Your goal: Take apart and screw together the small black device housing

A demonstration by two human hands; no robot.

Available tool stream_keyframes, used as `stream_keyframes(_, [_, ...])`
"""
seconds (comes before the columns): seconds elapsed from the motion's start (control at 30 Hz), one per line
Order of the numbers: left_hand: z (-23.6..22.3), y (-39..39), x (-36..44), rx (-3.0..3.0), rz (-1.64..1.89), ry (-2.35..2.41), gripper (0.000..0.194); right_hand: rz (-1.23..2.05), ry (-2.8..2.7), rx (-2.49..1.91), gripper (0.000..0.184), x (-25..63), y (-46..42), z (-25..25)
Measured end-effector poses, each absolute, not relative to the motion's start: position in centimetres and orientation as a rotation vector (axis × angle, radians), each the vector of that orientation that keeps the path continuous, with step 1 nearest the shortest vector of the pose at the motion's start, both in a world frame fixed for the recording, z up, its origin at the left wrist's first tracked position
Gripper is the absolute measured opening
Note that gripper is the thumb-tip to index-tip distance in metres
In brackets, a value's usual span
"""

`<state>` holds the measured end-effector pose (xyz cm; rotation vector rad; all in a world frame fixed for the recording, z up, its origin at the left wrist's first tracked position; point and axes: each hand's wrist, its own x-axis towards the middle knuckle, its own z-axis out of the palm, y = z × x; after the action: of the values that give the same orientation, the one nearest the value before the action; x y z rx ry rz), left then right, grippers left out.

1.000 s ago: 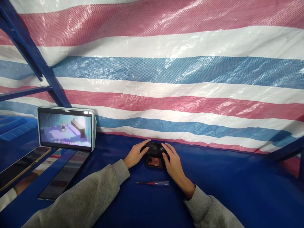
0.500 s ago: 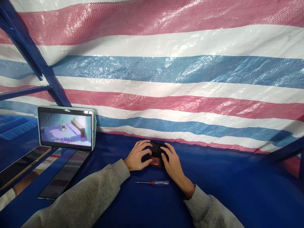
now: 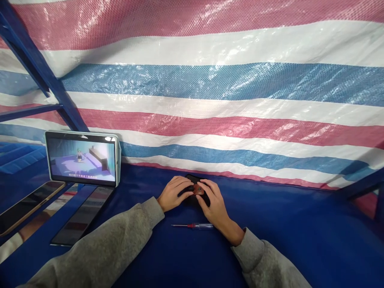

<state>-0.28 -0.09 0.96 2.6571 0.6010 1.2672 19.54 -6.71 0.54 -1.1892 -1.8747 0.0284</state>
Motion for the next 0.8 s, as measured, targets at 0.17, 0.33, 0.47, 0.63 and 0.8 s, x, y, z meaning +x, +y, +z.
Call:
stream_keyframes(0.17, [0.81, -0.23, -0.2, 2.673, 1.297, 0.583, 0.028, -0.008, -1.845, -1.182, 0.037, 19.39, -6.55, 0.22])
stream_keyframes(0.33, [0.97, -0.5, -0.1, 2.636, 1.348, 0.559, 0.034, 0.003, -1.783, -1.223, 0.033, 19.44, -6.66, 0.2])
stream_keyframes(0.47, [0.83, -0.47, -0.02, 2.628, 1.358, 0.53, 0.035, 0.046, -1.733, -1.287, 0.033, 19.47, -6.7, 0.08])
stream_keyframes(0.63, [0.46, -0.14, -0.16, 2.636, 1.355, 0.566, 0.035, 0.112, -1.691, -1.32, 0.04, 19.58, -6.7, -0.11])
stream_keyframes(0.8, [0.98, -0.38, -0.11, 2.611, 1.361, 0.593, 0.037, 0.164, -1.65, -1.344, 0.038, 19.62, -6.88, 0.09])
